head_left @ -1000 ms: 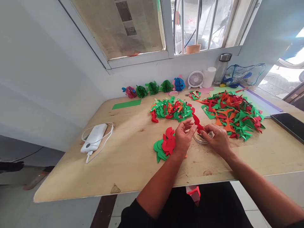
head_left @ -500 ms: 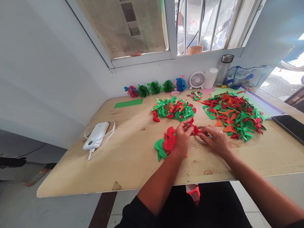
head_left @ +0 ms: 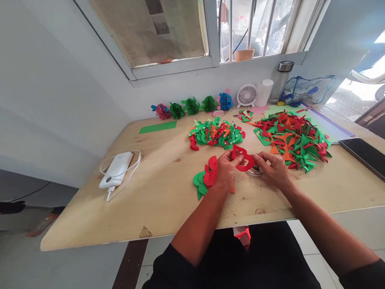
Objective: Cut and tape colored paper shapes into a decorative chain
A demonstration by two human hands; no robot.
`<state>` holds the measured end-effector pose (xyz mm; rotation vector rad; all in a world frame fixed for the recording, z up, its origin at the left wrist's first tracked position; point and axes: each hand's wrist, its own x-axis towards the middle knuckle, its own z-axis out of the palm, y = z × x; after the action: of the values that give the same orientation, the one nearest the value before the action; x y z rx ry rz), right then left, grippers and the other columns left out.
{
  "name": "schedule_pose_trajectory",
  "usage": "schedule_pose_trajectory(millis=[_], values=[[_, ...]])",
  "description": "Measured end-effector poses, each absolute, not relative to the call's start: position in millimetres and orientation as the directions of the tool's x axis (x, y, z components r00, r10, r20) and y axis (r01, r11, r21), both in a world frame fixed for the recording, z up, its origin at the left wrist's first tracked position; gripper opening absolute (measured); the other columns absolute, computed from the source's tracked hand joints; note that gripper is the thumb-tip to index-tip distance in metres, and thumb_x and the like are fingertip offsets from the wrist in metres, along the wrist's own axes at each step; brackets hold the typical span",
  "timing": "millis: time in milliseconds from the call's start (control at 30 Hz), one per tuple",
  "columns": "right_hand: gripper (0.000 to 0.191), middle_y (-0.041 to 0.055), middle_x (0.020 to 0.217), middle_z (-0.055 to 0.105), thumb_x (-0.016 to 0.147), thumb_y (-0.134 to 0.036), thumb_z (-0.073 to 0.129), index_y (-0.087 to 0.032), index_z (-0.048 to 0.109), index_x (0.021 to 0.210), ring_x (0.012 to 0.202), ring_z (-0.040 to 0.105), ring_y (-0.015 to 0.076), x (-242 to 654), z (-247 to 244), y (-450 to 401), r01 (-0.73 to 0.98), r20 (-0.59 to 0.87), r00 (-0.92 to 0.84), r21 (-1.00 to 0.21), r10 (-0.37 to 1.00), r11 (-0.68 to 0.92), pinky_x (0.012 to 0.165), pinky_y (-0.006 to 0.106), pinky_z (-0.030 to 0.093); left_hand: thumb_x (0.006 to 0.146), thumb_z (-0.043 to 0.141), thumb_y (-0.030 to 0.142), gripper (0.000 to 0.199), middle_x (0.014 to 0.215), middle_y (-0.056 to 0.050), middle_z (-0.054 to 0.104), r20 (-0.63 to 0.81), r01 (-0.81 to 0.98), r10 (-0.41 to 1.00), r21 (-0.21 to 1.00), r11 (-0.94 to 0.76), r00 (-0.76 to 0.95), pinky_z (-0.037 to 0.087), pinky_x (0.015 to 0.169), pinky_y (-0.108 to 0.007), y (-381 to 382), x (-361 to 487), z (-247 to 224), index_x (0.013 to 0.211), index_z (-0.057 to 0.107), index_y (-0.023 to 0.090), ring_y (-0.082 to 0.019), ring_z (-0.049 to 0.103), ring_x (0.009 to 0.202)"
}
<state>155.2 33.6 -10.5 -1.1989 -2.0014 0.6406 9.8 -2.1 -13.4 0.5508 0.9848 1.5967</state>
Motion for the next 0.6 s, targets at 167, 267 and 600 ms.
schedule_pose_trajectory(millis=[167, 267, 600], values=[[0.025, 0.0015, 0.063, 0.063, 0.079, -0.038, 0.051, -0.019, 0.064, 0.071, 0.058, 0.054, 0.0145, 168, -12, 47, 0.720, 0.222, -0.199, -0.628, 0.955, 0.296, 0.056, 0.026, 0.036, 0.056, 0.076, 0.024, 0.025, 0.058, 0.001, 0.062, -0.174, -0.488, 0.936, 0.873, 0.003, -0.306, 0.044, 0.053, -0.022, -2, 6, -16, 0.074, 0.064, 0.013, -0.008, 0.056, 0.048], [0.020, 0.0016, 0.069, 0.066, 0.078, -0.033, 0.051, -0.020, 0.065, 0.074, 0.063, 0.056, 0.0156, 173, -13, 51, 0.752, 0.205, -0.246, -0.576, 0.947, 0.320, 0.059, 0.027, 0.037, 0.056, 0.075, 0.023, 0.024, 0.055, 0.002, 0.060, -0.177, -0.467, 0.944, 0.884, 0.027, -0.280, 0.044, 0.053, -0.022, -2, 6, -16, 0.075, 0.064, 0.013, -0.008, 0.055, 0.047], [0.017, 0.0057, 0.083, 0.070, 0.081, -0.024, 0.051, -0.021, 0.068, 0.082, 0.077, 0.058, 0.0207, 173, -27, 55, 0.752, 0.253, -0.456, -0.404, 0.853, 0.522, 0.069, 0.031, 0.040, 0.060, 0.068, 0.017, 0.017, 0.064, 0.001, 0.063, -0.181, -0.390, 0.954, 0.918, 0.076, -0.238, 0.045, 0.055, -0.022, -3, 7, -21, 0.076, 0.064, 0.013, -0.008, 0.056, 0.050]])
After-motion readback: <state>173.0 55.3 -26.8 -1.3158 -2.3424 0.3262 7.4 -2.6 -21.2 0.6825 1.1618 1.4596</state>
